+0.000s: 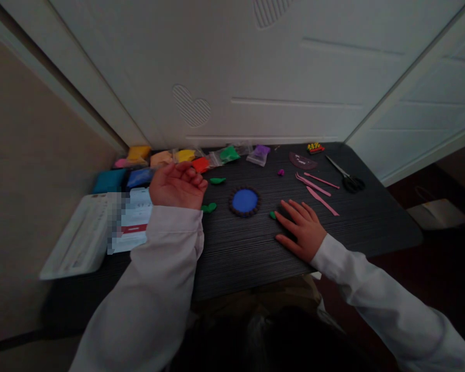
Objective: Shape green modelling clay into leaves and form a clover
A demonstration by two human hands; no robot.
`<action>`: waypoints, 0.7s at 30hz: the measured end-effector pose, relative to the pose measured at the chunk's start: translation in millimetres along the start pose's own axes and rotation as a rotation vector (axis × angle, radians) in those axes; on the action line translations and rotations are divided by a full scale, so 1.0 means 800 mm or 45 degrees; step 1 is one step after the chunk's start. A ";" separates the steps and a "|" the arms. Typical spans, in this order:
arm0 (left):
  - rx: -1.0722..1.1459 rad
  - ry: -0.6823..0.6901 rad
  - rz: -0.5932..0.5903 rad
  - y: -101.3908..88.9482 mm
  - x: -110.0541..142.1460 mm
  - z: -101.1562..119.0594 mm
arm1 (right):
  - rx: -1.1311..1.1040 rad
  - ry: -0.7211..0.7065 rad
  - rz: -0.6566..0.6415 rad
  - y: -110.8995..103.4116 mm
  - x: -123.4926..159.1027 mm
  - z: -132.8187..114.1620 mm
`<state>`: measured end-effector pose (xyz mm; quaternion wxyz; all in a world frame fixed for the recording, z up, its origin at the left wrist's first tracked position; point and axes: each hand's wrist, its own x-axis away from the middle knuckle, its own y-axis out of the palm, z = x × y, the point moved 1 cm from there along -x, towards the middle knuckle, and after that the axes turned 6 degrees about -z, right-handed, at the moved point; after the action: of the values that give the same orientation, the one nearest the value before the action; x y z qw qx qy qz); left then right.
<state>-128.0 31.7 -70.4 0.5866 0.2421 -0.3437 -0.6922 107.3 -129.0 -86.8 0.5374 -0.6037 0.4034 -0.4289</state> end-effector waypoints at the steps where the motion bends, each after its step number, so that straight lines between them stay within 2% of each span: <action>1: 0.002 0.001 0.001 0.000 0.000 0.000 | -0.002 -0.003 -0.003 0.000 0.000 0.000; 4: 0.020 0.009 -0.024 0.000 0.000 0.000 | -0.003 -0.123 -0.023 0.002 0.000 -0.001; 9: 0.012 0.018 -0.052 -0.002 0.000 0.001 | -0.014 -0.022 -0.002 0.002 -0.001 -0.002; 13: -0.009 -0.002 -0.012 0.000 0.001 0.001 | -0.014 -0.119 -0.004 0.000 0.000 -0.003; 21: -0.024 0.012 0.007 0.002 0.002 0.000 | -0.060 0.010 0.082 0.017 -0.009 0.004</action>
<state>-127.3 29.8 -68.7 0.5922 0.2390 -0.3351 -0.6927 107.5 -122.2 -101.4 0.5349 -0.6012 0.4349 -0.4042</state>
